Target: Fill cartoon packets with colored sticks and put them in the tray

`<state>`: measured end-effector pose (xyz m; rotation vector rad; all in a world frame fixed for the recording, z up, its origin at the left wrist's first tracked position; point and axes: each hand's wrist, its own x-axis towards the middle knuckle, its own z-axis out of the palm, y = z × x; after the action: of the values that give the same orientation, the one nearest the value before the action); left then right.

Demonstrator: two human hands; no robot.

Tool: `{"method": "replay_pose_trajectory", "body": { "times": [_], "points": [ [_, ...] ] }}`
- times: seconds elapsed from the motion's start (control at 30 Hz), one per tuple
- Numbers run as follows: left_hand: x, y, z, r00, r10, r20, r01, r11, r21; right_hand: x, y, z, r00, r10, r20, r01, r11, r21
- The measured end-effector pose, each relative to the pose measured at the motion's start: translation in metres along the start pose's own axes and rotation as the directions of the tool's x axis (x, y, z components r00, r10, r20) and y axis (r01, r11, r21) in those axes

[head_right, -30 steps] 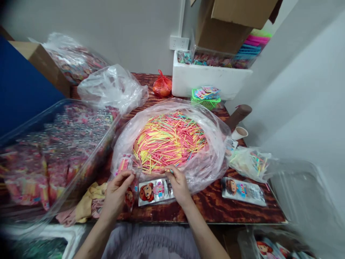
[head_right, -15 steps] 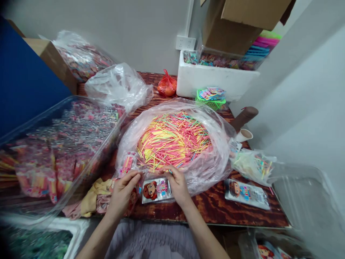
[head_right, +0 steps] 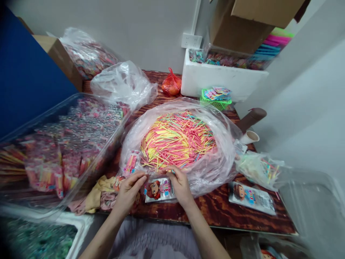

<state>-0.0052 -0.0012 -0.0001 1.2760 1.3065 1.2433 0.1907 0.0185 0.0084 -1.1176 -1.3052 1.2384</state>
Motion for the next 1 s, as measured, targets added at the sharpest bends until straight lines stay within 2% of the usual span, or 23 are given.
{"method": "replay_pose_trajectory", "body": {
  "times": [0.1,0.17,0.23,0.33,0.5,0.67,0.83,0.93,1.0],
  "points": [
    [-0.001,0.002,0.002,1.0,0.0,0.016,0.0,1.0,-0.005,0.013,-0.01,0.005,0.991,0.041,-0.125,-0.016,0.98,0.198],
    [-0.001,0.003,0.005,1.0,-0.003,0.028,0.004,1.0,-0.016,0.027,-0.021,0.012,0.976,0.08,-0.202,0.008,0.915,0.403],
    [0.0,0.004,0.008,0.999,-0.012,0.038,0.013,0.999,-0.034,0.04,-0.034,0.021,0.976,0.107,-0.189,0.019,0.825,0.565],
    [0.0,0.003,0.011,0.998,-0.04,0.043,0.043,0.997,-0.068,0.048,-0.047,0.034,0.985,0.145,-0.094,-0.044,0.74,0.671],
    [-0.004,0.001,0.011,0.994,-0.1,0.042,0.103,0.99,-0.1,0.04,-0.043,0.042,0.974,0.226,0.007,-0.176,0.74,0.649],
    [-0.005,0.007,0.012,0.977,-0.202,0.068,0.21,0.967,-0.145,0.04,-0.043,0.039,0.982,0.185,-0.043,-0.134,0.835,0.533],
    [-0.005,0.012,0.014,0.966,-0.254,0.04,0.256,0.936,-0.242,0.034,-0.042,0.043,0.975,0.221,-0.035,-0.172,0.841,0.514],
    [-0.007,0.01,0.014,0.963,-0.262,0.058,0.268,0.924,-0.272,0.025,-0.04,0.045,0.966,0.247,-0.074,-0.182,0.857,0.482],
    [-0.008,0.008,0.014,0.971,-0.233,0.057,0.24,0.935,-0.261,0.02,-0.04,0.044,0.972,0.231,-0.053,-0.19,0.894,0.406]
  ]
}}
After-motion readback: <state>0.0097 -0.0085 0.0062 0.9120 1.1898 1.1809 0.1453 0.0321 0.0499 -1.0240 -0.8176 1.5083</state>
